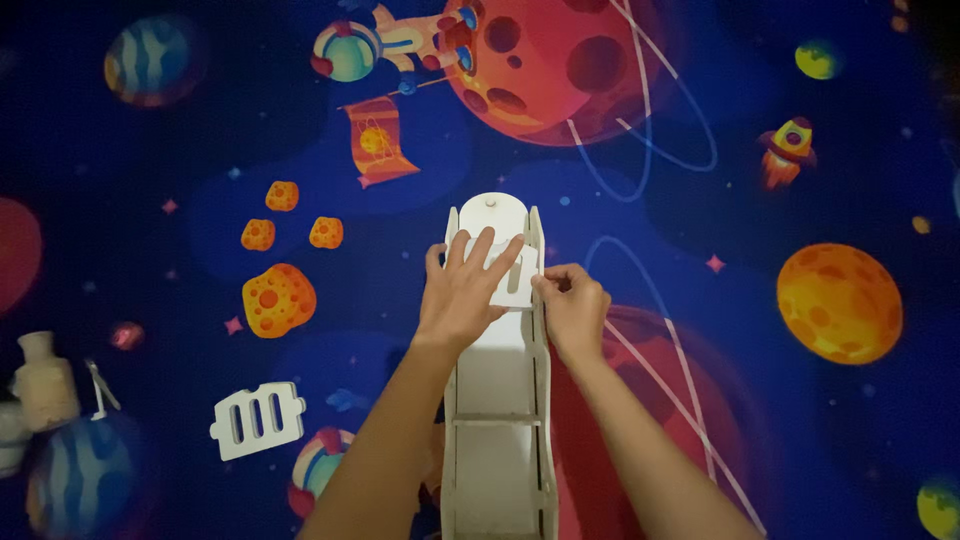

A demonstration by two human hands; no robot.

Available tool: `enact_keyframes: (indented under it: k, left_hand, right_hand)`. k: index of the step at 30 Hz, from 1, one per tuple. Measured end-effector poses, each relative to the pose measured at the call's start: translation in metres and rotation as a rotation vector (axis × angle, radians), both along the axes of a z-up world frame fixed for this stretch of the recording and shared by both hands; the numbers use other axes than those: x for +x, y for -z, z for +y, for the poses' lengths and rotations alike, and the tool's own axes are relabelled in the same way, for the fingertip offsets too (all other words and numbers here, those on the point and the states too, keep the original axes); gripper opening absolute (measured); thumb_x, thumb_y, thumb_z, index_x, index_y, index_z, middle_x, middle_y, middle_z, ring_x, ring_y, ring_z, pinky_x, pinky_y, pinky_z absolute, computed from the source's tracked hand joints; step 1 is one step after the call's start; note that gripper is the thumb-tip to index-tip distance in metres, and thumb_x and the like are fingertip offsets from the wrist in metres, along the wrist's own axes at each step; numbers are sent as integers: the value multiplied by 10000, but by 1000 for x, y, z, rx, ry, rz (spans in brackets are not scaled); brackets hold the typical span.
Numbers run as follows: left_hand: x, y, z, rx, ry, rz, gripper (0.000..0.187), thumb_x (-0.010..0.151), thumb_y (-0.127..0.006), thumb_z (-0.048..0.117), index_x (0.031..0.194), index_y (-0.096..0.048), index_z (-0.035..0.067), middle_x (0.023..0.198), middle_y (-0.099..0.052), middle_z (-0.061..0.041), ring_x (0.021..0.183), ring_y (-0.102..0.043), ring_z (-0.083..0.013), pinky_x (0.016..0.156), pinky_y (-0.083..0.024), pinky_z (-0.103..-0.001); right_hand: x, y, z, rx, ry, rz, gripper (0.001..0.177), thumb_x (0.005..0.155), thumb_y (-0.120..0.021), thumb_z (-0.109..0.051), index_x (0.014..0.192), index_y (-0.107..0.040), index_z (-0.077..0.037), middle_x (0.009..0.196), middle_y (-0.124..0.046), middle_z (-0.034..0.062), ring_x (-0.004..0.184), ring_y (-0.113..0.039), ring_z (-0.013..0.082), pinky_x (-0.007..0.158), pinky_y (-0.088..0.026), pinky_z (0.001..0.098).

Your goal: The person disassembles a white plastic shelving unit by removing side panels and shelves, then reassembles it by inserting shelves and reattaching the side panels. The unit is handled entirely by hand on a space-themed bedspread.

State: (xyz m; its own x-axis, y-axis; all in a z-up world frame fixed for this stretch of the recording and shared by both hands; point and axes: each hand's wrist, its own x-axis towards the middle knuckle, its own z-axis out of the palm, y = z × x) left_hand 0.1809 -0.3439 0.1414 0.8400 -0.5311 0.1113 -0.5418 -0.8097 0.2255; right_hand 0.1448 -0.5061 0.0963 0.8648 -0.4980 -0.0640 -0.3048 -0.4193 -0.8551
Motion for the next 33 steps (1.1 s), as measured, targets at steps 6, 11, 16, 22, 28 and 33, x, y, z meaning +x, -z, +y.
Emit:
enact_keyframes:
  k: [6, 11, 16, 22, 28, 33]
  left_hand:
    - [2, 3, 2, -14, 5, -17, 973, 623, -915, 296, 1479, -453, 289, 1441, -484, -68, 1333, -420, -307, 980, -367, -591]
    - [8, -2, 5, 65, 20, -119, 977, 618, -908, 309, 1482, -454, 296, 1431, -492, -68, 1338, -428, -289, 1004, -362, -608]
    - [18, -19, 23, 62, -49, -108, 1009, 597, -914, 370, 1477, -428, 283, 1421, -483, -107, 1299, -433, -343, 968, -362, -616]
    - [0, -34, 28, -189, -147, -23, 1095, 579, -930, 357, 1508, -393, 144, 1413, -474, -155, 1280, -440, -383, 967, -392, -544]
    - [-39, -33, 58, -324, -271, -58, 1043, 572, -925, 339, 1428, -438, -6, 1408, -478, -191, 1306, -434, -412, 1024, -390, -525]
    - [-76, -26, 119, -439, -368, -124, 974, 611, -942, 332, 1402, -473, 10, 1411, -466, -265, 1291, -439, -460, 1024, -405, -547]
  right_hand:
    - [1, 1, 1, -18, -32, -28, 219, 813, -780, -166, 939, -756, 11, 806, -766, 125, 707, -736, 179, 675, -566, 325]
    - [0, 6, -2, -34, -31, -23, 218, 811, -783, -168, 933, -757, 11, 810, -770, 135, 708, -740, 194, 677, -565, 327]
    - [2, 14, -5, -73, -68, -72, 207, 830, -767, -165, 940, -730, 6, 813, -755, 122, 721, -737, 199, 673, -563, 331]
    - [-8, -19, 0, -162, -21, -267, 224, 900, -740, -156, 1037, -672, 8, 934, -701, 139, 821, -688, 222, 736, -548, 337]
    - [1, -75, 40, 35, -353, -156, 222, 947, -673, -187, 1128, -678, -59, 956, -714, 77, 836, -712, 178, 736, -576, 309]
    - [-2, -78, 106, 131, -596, -72, 320, 903, -701, -133, 1205, -633, -51, 986, -654, 54, 819, -652, 151, 645, -569, 311]
